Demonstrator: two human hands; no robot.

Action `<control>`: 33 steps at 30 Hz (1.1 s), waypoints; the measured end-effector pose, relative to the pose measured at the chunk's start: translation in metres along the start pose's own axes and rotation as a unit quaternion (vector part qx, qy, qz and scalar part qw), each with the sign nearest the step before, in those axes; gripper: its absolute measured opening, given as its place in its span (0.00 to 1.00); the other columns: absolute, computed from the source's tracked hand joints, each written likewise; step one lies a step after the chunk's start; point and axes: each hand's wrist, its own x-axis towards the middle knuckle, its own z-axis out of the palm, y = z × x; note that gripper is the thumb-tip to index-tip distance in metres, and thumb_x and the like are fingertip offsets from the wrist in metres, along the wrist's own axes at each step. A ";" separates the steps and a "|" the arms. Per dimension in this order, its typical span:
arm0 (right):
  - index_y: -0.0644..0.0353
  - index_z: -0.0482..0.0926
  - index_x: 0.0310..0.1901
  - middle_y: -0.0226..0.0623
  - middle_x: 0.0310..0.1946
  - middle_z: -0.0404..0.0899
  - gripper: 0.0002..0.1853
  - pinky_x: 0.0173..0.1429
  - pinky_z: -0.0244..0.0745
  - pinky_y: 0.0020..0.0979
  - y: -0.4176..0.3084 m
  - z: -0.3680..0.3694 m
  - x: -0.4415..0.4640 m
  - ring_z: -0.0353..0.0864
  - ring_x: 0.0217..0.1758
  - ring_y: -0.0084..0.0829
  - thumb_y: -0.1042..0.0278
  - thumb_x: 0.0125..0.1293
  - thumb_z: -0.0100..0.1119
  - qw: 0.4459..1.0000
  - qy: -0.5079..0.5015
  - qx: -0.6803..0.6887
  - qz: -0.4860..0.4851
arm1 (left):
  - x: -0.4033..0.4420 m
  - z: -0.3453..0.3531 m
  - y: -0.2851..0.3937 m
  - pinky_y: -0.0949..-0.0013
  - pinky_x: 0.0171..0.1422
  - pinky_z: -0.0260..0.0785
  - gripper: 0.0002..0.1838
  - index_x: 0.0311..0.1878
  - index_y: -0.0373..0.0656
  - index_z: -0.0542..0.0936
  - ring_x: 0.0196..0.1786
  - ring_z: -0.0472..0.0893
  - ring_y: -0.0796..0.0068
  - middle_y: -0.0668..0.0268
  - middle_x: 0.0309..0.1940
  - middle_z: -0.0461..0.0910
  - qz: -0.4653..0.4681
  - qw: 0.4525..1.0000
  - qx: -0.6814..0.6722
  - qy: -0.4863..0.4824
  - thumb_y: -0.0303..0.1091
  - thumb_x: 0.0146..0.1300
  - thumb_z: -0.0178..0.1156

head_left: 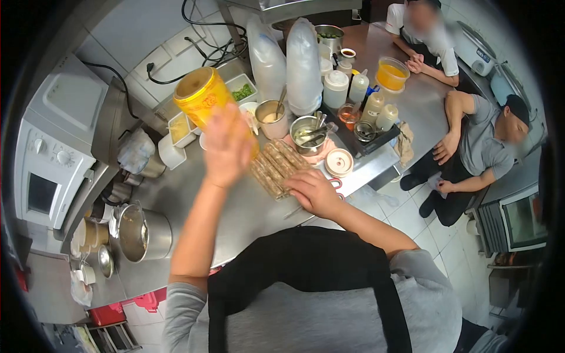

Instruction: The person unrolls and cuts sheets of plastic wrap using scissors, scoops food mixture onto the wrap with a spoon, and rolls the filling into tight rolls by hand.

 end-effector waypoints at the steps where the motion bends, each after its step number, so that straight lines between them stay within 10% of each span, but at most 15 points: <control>1: 0.57 0.82 0.43 0.35 0.38 0.81 0.12 0.50 0.73 0.39 -0.003 -0.004 -0.001 0.79 0.43 0.41 0.73 0.55 0.65 0.999 0.027 0.018 -0.026 | 0.022 -0.010 -0.011 0.51 0.67 0.61 0.34 0.66 0.46 0.71 0.66 0.69 0.50 0.56 0.65 0.70 -0.031 0.998 0.057 0.010 0.36 0.54 0.68; 7: 0.58 0.83 0.41 0.39 0.31 0.80 0.09 0.39 0.74 0.37 -0.016 -0.007 -0.009 0.79 0.34 0.41 0.72 0.58 0.65 0.994 -0.012 0.105 0.039 | 0.090 -0.024 -0.051 0.55 0.49 0.69 0.24 0.40 0.42 0.80 0.37 0.81 0.56 0.59 0.30 0.82 -0.177 0.934 0.205 -0.233 0.56 0.54 0.67; 10: 0.58 0.83 0.40 0.39 0.29 0.80 0.07 0.37 0.74 0.37 -0.014 0.002 -0.013 0.80 0.33 0.41 0.72 0.60 0.65 0.990 -0.047 0.131 0.029 | 0.075 -0.038 -0.059 0.55 0.42 0.71 0.27 0.30 0.41 0.78 0.28 0.80 0.54 0.59 0.20 0.79 -0.125 0.964 0.164 -0.171 0.60 0.51 0.67; 17: 0.56 0.83 0.41 0.38 0.31 0.81 0.06 0.38 0.76 0.36 -0.013 0.016 -0.009 0.81 0.35 0.40 0.71 0.62 0.63 0.979 -0.109 0.167 0.049 | -0.078 -0.135 -0.018 0.63 0.38 0.71 0.19 0.34 0.40 0.78 0.27 0.77 0.58 0.58 0.25 0.79 -0.307 0.942 0.131 -0.014 0.43 0.50 0.75; 21: 0.57 0.83 0.40 0.38 0.32 0.82 0.06 0.41 0.77 0.36 -0.026 0.034 0.009 0.82 0.37 0.40 0.71 0.61 0.63 0.973 -0.140 0.184 0.024 | -0.178 -0.181 0.010 0.71 0.46 0.73 0.13 0.47 0.36 0.78 0.39 0.81 0.74 0.64 0.39 0.82 -0.566 0.794 -0.105 0.196 0.34 0.65 0.63; 33: 0.56 0.82 0.47 0.40 0.42 0.80 0.22 0.57 0.71 0.39 -0.096 0.149 0.128 0.76 0.51 0.43 0.52 0.55 0.68 0.984 -0.172 0.038 -0.040 | -0.355 -0.258 0.009 0.67 0.60 0.72 0.18 0.60 0.36 0.72 0.54 0.80 0.71 0.61 0.53 0.79 -0.680 0.575 -0.359 0.279 0.37 0.75 0.51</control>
